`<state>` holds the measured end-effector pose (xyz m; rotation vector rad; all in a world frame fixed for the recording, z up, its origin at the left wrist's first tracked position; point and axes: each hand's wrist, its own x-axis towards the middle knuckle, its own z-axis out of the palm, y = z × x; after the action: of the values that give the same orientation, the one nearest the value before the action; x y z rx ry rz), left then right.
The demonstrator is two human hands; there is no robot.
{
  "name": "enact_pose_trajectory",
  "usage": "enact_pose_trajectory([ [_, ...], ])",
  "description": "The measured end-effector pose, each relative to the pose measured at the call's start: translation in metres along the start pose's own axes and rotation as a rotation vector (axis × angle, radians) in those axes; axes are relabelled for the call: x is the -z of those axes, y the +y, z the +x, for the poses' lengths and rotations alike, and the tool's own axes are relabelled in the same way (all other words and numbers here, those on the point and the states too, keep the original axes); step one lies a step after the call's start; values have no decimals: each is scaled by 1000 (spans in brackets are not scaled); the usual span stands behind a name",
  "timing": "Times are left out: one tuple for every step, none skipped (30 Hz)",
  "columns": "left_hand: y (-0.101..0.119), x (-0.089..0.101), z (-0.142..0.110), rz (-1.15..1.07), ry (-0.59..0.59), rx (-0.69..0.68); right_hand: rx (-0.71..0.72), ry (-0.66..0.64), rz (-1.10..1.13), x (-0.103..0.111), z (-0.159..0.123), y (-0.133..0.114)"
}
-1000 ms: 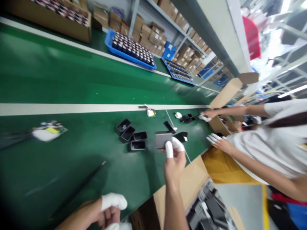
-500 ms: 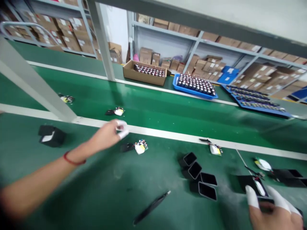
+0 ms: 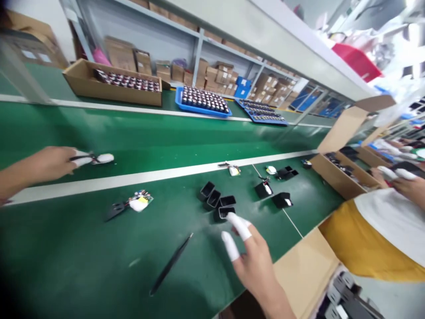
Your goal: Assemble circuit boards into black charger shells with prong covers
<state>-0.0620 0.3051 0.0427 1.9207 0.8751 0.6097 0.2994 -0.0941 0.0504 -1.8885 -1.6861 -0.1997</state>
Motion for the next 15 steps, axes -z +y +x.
enact_pose_trajectory([
  [4, -3, 2, 44, 42, -31, 19, -22, 52, -6, 3, -10],
  [10, -7, 3, 101, 91, -62, 36, -52, 103, -12, 6, -20],
  [19, -12, 1, 162, 125, -91, 46, -89, 149, -18, 8, -30],
  [29, -20, -2, 215, 139, -122, 46, -133, 193, -24, 11, -40],
  [42, -29, -7, 261, 138, -154, 35, -178, 232, -29, 13, -48],
  [56, -41, -13, 312, 110, -190, 13, -229, 272, -33, 15, -56],
  [71, -54, -19, 354, 64, -230, -16, -282, 312, -36, 17, -62],
  [87, -70, -27, 368, 22, -267, -47, -338, 354, -38, 18, -67],
  [102, -86, -35, 375, -54, -306, -78, -389, 398, -39, 19, -69],
  [118, -102, -43, 374, -134, -344, -103, -433, 445, -40, 18, -71],
  [133, -119, -52, 364, -193, -375, -122, -464, 497, -40, 16, -70],
  [147, -136, -59, 340, -300, -421, -139, -472, 557, -40, 14, -69],
  [159, -152, -66, 291, -421, -489, -154, -456, 626, -40, 9, -67],
  [170, -168, -71, 258, -464, -507, -173, -420, 698, -39, 4, -64],
  [179, -183, -75, 242, -501, -536, -197, -373, 770, -37, -3, -60],
])
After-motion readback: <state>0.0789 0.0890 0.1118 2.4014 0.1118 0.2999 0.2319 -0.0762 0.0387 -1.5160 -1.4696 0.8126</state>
